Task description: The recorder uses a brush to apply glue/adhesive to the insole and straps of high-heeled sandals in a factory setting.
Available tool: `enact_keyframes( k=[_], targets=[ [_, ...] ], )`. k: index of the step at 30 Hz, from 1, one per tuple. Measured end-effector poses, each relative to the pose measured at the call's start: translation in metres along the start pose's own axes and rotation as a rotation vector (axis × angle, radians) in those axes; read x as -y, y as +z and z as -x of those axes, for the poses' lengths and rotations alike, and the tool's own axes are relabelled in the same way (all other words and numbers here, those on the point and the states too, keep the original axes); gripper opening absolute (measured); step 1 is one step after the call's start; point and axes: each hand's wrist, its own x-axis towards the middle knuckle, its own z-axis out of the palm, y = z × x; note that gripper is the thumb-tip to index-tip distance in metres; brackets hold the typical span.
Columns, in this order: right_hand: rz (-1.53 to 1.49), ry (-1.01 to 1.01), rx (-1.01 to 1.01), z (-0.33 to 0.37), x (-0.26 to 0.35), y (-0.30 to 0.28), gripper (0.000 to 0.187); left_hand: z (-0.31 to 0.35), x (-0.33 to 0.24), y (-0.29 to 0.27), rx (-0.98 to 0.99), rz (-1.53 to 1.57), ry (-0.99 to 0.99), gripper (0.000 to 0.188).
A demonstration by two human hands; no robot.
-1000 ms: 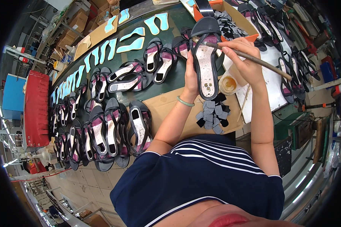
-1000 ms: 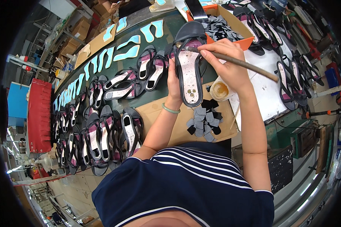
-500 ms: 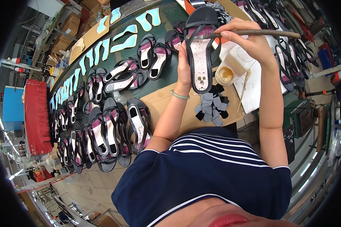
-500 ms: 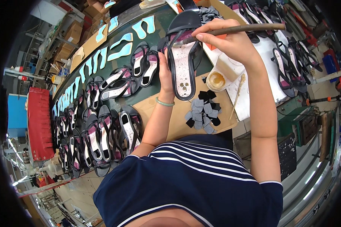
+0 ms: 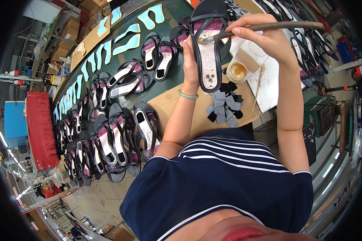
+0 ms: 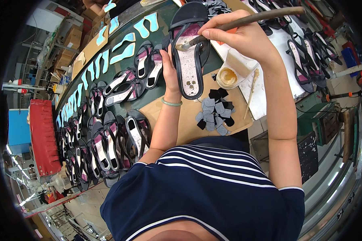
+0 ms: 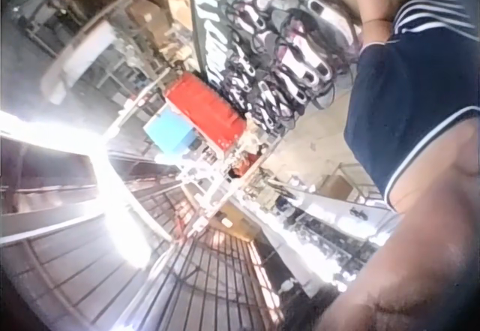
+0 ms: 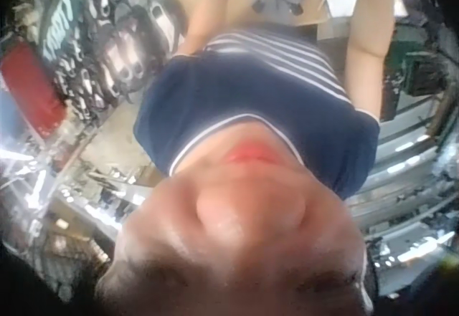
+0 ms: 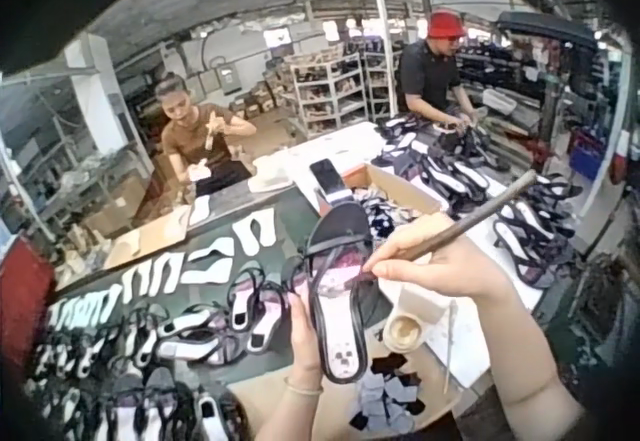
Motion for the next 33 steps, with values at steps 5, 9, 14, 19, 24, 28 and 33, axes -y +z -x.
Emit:
enact_keyframes(
  k=[5, 9, 14, 19, 24, 28, 33],
  targets=[
    [-0.042, 0.029, 0.052, 0.016, 0.015, 0.001, 0.014, -0.002, -0.001, 0.001, -0.059, 0.020, 0.027, 0.063],
    [0.072, -0.074, -0.291, 0.024, 0.011, 0.017, 0.012, -0.005, 0.003, -0.005, -0.081, 0.024, 0.048, 0.064],
    [0.292, -0.058, -0.411, 0.034, 0.007, 0.052, 0.010, -0.005, 0.007, -0.003, -0.127, 0.019, 0.062, 0.063],
    [-0.147, 0.169, -0.353, 0.036, 0.005, 0.046, 0.013, -0.005, 0.013, -0.014, -0.138, 0.042, 0.041, 0.064],
    [-0.445, 0.240, -0.327, 0.048, 0.007, -0.012, 0.020, -0.012, 0.002, -0.029, -0.218, -0.028, 0.104, 0.064],
    [-0.270, 0.506, -0.073, 0.080, -0.015, -0.027, 0.016, -0.008, -0.029, -0.034, -0.296, -0.167, 0.105, 0.063],
    [-0.143, 0.653, -0.054, 0.104, -0.044, 0.001, 0.016, -0.012, -0.033, -0.053, -0.320, -0.117, 0.177, 0.065]
  ],
)
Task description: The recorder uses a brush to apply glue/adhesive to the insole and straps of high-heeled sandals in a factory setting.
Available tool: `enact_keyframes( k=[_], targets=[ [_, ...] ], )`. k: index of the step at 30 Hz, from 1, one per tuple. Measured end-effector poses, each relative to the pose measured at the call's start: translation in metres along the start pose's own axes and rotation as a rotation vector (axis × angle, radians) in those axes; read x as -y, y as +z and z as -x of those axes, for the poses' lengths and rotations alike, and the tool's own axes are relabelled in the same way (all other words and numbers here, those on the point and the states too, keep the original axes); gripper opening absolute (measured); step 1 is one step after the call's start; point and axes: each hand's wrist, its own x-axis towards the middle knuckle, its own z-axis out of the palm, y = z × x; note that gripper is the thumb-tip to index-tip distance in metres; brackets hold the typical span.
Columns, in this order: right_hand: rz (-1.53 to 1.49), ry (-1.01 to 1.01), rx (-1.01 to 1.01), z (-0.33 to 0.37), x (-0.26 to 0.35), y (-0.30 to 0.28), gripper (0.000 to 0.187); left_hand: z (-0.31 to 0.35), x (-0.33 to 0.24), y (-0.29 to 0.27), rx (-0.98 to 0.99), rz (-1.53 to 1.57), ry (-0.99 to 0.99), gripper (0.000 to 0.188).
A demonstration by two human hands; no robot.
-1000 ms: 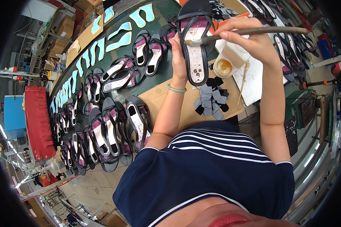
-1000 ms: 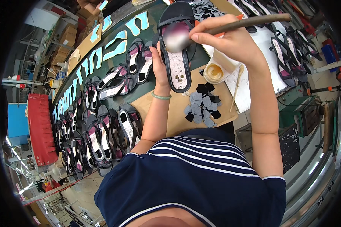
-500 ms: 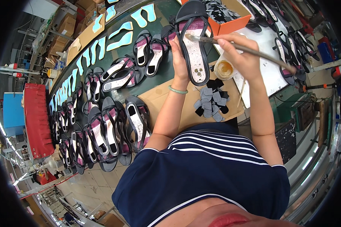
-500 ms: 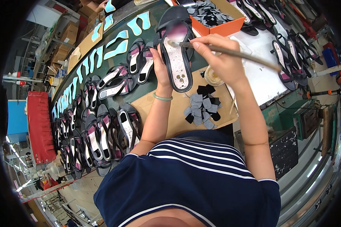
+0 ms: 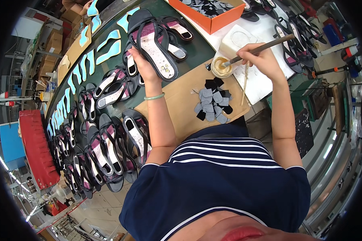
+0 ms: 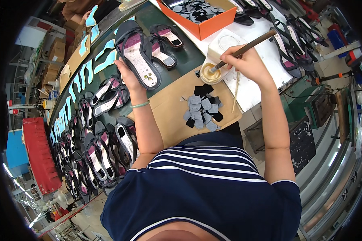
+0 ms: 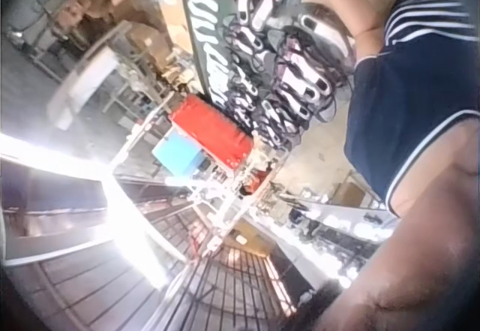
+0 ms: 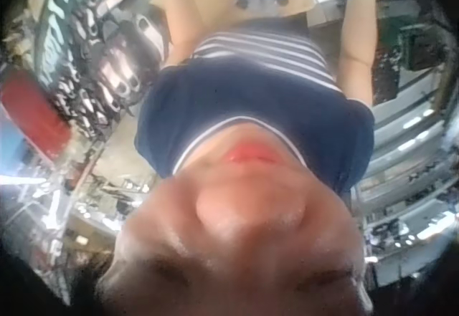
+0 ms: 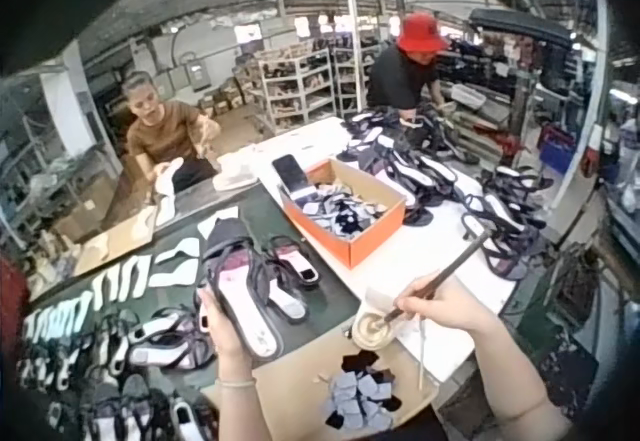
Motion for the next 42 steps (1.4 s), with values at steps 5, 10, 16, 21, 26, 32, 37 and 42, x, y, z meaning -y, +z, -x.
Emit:
enact_keyframes(
  k=[5, 10, 16, 21, 26, 32, 37, 42],
  targets=[
    [-0.005, 0.044, -0.016, -0.006, -0.026, 0.016, 0.017, -0.004, 0.004, -0.002, -0.002, -0.055, 0.040, 0.063],
    [-0.295, 0.006, -0.084, 0.002, -0.018, -0.006, 0.019, -0.002, -0.002, 0.001, -0.021, -0.036, 0.028, 0.063],
    [-0.381, 0.051, 0.026, 0.014, -0.030, 0.006, 0.018, -0.003, -0.002, 0.001, 0.010, -0.097, -0.018, 0.066],
    [-0.609, 0.008, -0.160, 0.026, -0.031, -0.007, 0.021, 0.000, -0.007, 0.008, -0.003, -0.127, -0.060, 0.068],
    [-0.776, 0.204, 0.001, 0.052, -0.059, 0.003, 0.020, -0.001, -0.001, 0.003, 0.043, -0.070, -0.077, 0.070],
    [-1.378, 0.005, -0.167, 0.049, 0.002, -0.002, 0.029, 0.007, 0.018, 0.010, 0.225, 0.207, -0.343, 0.074],
    [-0.780, -0.300, -0.092, 0.020, 0.045, 0.015, 0.026, 0.017, 0.021, 0.036, 0.286, 0.374, -0.497, 0.074],
    [-0.382, -0.402, -0.210, -0.010, 0.057, 0.022, 0.020, 0.024, 0.021, 0.046, 0.299, 0.353, -0.553, 0.074]
  ],
)
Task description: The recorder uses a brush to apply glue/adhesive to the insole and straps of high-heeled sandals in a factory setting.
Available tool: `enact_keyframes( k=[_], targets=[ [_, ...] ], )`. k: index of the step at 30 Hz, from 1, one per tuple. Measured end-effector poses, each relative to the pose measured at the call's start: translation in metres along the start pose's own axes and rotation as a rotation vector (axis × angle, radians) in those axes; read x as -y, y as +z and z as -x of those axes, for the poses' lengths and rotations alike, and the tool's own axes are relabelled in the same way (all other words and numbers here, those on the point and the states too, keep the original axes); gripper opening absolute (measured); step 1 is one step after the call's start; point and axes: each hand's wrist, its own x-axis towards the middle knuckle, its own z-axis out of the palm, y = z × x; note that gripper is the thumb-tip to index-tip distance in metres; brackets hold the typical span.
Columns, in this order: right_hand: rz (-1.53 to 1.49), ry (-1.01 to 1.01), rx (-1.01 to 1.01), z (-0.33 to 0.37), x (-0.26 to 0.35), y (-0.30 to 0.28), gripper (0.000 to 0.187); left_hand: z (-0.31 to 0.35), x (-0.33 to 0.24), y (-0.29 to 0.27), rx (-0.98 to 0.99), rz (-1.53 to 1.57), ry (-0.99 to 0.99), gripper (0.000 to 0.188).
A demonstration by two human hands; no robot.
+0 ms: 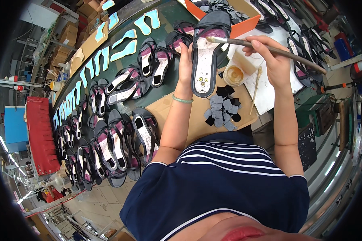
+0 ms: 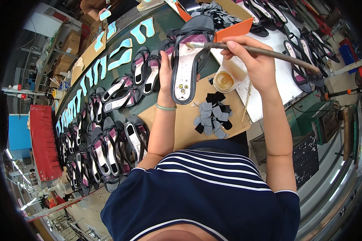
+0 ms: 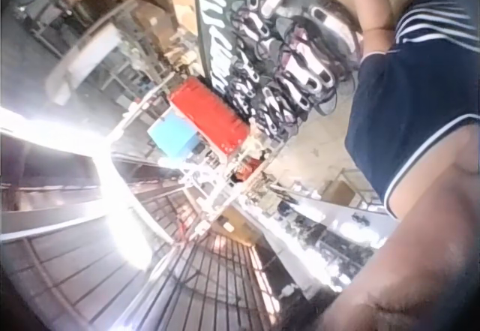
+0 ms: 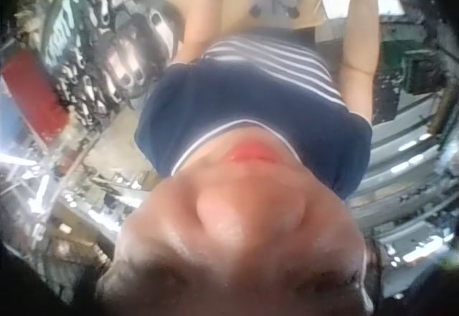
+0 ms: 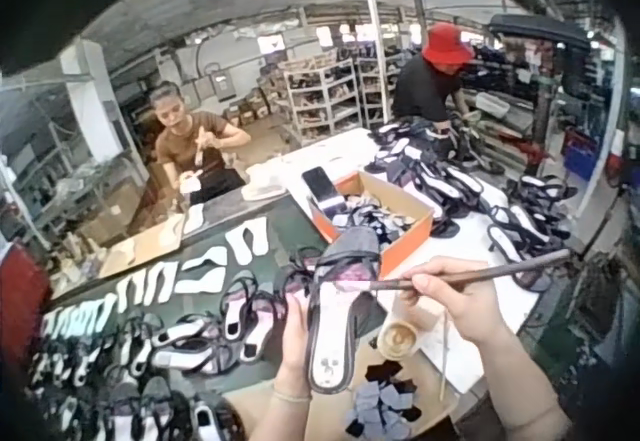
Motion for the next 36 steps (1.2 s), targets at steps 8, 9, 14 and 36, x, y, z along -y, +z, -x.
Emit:
enact_keyframes(
  k=[8, 9, 14, 36],
  targets=[
    [0.000, 0.014, 0.115, -0.015, -0.014, -0.006, 0.020, 0.005, -0.003, 0.013, 0.024, -0.098, 0.004, 0.075],
    [-0.017, 0.034, 0.139, -0.017, -0.013, -0.009, 0.021, 0.005, -0.003, 0.012, 0.053, -0.110, 0.001, 0.075],
    [-0.075, 0.078, 0.173, -0.021, -0.013, -0.017, 0.022, 0.009, -0.006, 0.022, 0.042, -0.114, -0.012, 0.074],
    [0.002, 0.019, 0.275, 0.015, 0.005, 0.008, 0.020, -0.006, -0.009, -0.002, 0.048, -0.136, 0.104, 0.076]
  ],
)
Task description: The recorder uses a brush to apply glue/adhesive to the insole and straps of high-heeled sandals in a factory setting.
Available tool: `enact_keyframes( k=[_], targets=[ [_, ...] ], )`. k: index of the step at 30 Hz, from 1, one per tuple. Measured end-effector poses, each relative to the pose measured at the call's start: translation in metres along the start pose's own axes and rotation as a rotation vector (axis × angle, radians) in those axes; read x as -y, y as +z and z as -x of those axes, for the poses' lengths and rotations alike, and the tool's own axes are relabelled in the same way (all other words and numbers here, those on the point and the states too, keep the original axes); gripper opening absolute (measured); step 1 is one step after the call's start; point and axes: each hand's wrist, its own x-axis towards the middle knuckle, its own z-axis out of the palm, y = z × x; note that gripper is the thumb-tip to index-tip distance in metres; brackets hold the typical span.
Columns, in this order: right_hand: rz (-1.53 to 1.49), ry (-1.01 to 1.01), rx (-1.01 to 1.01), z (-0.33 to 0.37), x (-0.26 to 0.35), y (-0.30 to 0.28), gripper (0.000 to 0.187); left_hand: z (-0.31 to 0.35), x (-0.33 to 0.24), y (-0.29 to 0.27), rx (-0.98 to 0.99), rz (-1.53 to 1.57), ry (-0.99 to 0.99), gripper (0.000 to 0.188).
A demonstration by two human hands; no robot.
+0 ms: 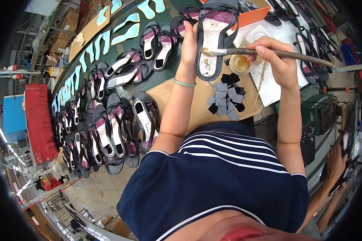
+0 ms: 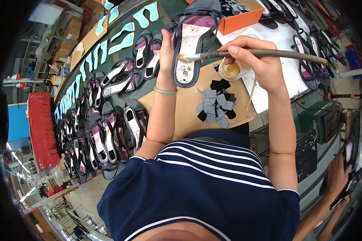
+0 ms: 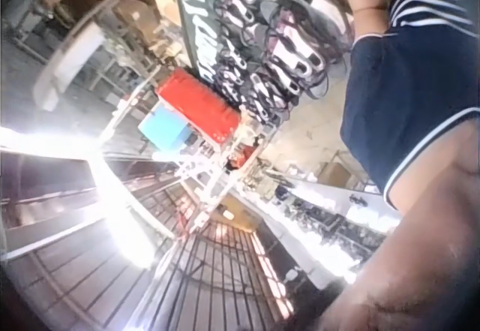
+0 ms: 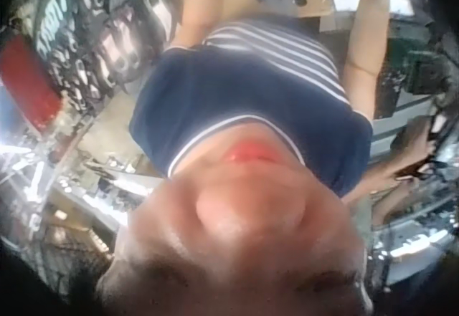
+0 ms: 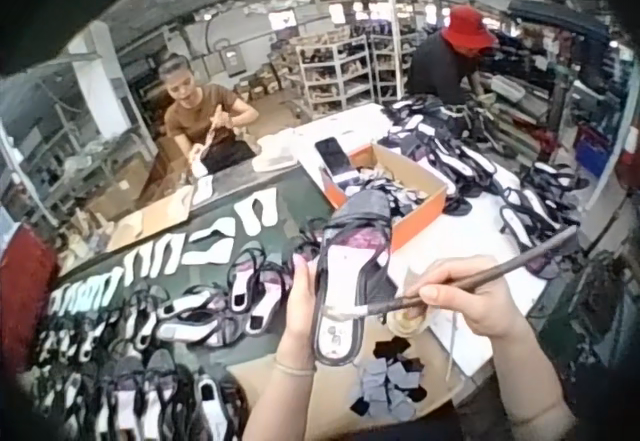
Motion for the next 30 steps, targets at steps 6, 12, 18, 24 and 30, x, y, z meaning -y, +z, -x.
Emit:
enact_keyframes(
  k=[6, 12, 18, 24, 30],
  targets=[
    [0.012, -0.016, 0.037, 0.007, 0.010, 0.013, 0.017, -0.002, -0.005, 0.001, 0.010, 0.021, 0.004, 0.075],
    [0.064, -0.047, 0.171, -0.002, 0.021, 0.010, 0.016, -0.004, -0.008, -0.009, 0.007, -0.025, -0.016, 0.076],
    [0.212, -0.093, 0.418, -0.033, 0.030, -0.002, 0.020, 0.003, -0.017, 0.003, -0.019, -0.058, -0.052, 0.078],
    [0.134, -0.064, 0.576, -0.069, 0.035, 0.001, 0.017, 0.006, -0.025, 0.024, -0.028, 0.039, -0.115, 0.076],
    [0.059, 0.141, 0.805, -0.105, 0.055, 0.006, 0.017, 0.012, -0.031, 0.011, 0.152, 0.009, -0.254, 0.078]
  ],
)
